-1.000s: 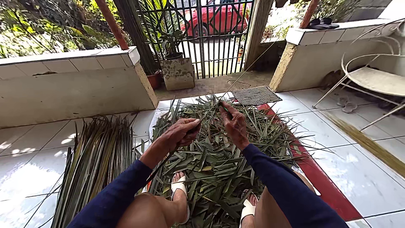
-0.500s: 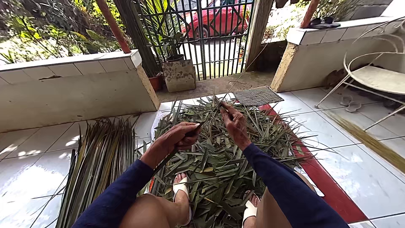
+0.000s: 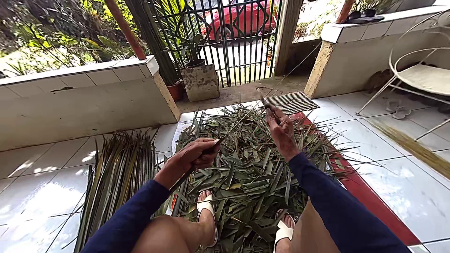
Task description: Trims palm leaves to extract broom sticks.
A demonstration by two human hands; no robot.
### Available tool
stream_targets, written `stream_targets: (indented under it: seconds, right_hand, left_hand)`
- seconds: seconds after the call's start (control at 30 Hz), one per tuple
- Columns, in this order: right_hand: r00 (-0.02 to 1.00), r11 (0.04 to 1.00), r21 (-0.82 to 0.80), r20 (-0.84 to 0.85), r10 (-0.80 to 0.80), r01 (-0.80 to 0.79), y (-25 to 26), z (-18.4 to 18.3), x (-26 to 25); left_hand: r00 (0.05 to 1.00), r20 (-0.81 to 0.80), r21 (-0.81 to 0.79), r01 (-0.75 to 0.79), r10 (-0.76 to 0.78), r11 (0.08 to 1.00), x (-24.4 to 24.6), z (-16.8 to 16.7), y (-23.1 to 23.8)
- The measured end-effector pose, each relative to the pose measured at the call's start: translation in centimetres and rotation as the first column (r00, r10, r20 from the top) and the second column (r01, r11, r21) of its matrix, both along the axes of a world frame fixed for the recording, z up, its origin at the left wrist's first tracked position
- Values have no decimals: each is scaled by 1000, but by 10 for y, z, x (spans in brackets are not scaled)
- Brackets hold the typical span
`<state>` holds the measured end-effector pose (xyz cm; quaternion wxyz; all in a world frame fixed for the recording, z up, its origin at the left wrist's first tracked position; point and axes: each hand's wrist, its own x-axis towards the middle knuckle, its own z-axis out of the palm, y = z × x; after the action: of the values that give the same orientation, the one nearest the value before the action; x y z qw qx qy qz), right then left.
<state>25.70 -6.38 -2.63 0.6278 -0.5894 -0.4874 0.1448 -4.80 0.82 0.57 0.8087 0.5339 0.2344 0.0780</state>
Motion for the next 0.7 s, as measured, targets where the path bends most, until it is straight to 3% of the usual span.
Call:
stream_targets:
  seconds: [0.1,0.27,0.53,0.7]
  right_hand:
    - [984,987,-87,107,141,-132,-11,-4,-39]
    - [956,968,-171,199,216,-183,-17,-10,-56]
    - [942,987,-119,307,136,-104,-17,-8,-50]
    - [970,996,-75,233,66,-50,-13,-2,-40]
  left_hand:
    - [999,29,16,-39,39,999,11,2,1]
    - [999,15,100,-48,47,994,24,0,2]
    - [997,71,-16,10,-9,1000,24,1,1]
    - [994,87,-86,73,-66,994,19,1,1]
